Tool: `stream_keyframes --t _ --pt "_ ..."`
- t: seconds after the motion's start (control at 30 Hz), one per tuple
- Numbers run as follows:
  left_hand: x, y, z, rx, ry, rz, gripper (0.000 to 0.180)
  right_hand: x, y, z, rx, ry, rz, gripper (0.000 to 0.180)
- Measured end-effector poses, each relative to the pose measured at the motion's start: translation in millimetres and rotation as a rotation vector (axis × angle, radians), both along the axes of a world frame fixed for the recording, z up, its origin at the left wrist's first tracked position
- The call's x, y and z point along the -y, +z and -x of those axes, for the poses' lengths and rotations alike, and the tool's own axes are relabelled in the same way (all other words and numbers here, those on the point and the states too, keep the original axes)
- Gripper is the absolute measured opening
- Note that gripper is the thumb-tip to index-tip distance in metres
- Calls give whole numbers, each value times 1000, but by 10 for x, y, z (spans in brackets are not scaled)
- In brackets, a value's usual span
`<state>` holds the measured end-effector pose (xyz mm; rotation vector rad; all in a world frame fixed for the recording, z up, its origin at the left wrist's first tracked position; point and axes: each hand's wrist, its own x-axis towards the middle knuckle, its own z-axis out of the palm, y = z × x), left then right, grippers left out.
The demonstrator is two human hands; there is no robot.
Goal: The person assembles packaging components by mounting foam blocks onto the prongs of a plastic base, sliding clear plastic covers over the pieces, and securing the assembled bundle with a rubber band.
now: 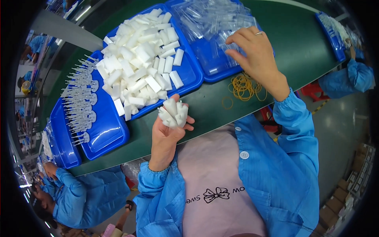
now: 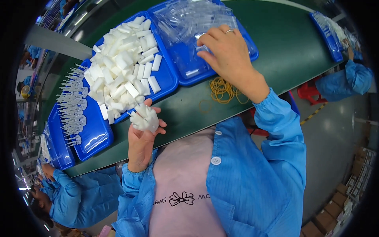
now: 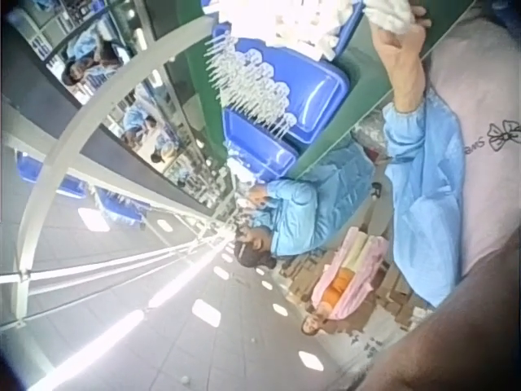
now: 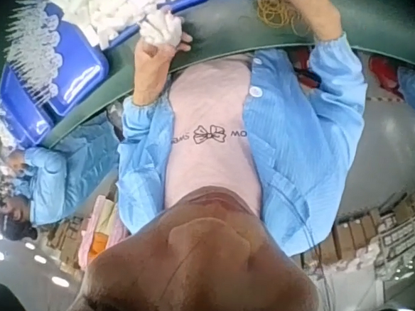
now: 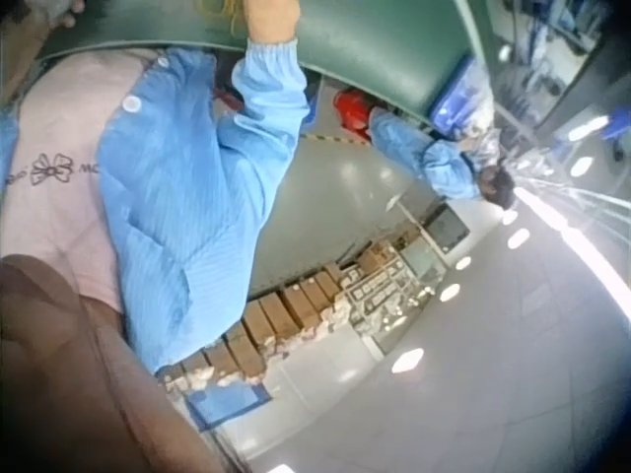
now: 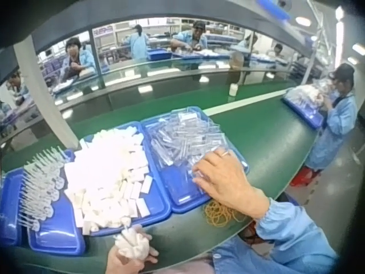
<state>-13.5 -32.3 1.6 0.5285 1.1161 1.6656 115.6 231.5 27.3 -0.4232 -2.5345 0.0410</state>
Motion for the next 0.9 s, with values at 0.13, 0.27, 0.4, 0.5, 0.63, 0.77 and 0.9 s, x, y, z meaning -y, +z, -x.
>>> stream_keyframes --t 0.13,0.27,0.4,0.5,0.63,0.77,0.9 --pt "-15 45 -30 -29 33 74 70 -63 -84 162 151 -113 -133 37" --pt "-17 62 -29 -40 43 79 65 -79 -134 249 227 -88 -165 37" --pt "-42 44 28 -16 12 57 60 -58 -106 262 253 -59 -200 35" --pt "-60 45 28 -75 26 61 60 -30 -116 248 251 -40 -195 34" --pt "-65 74 -16 -205 72 65 64 -31 -123 266 310 -64 -185 29" --pt "-39 33 18 -235 53 44 62 83 -11 231 130 59 191 25" --pt "-27 -5 9 -364 92 -8 57 464 260 227 -277 301 1021 24"
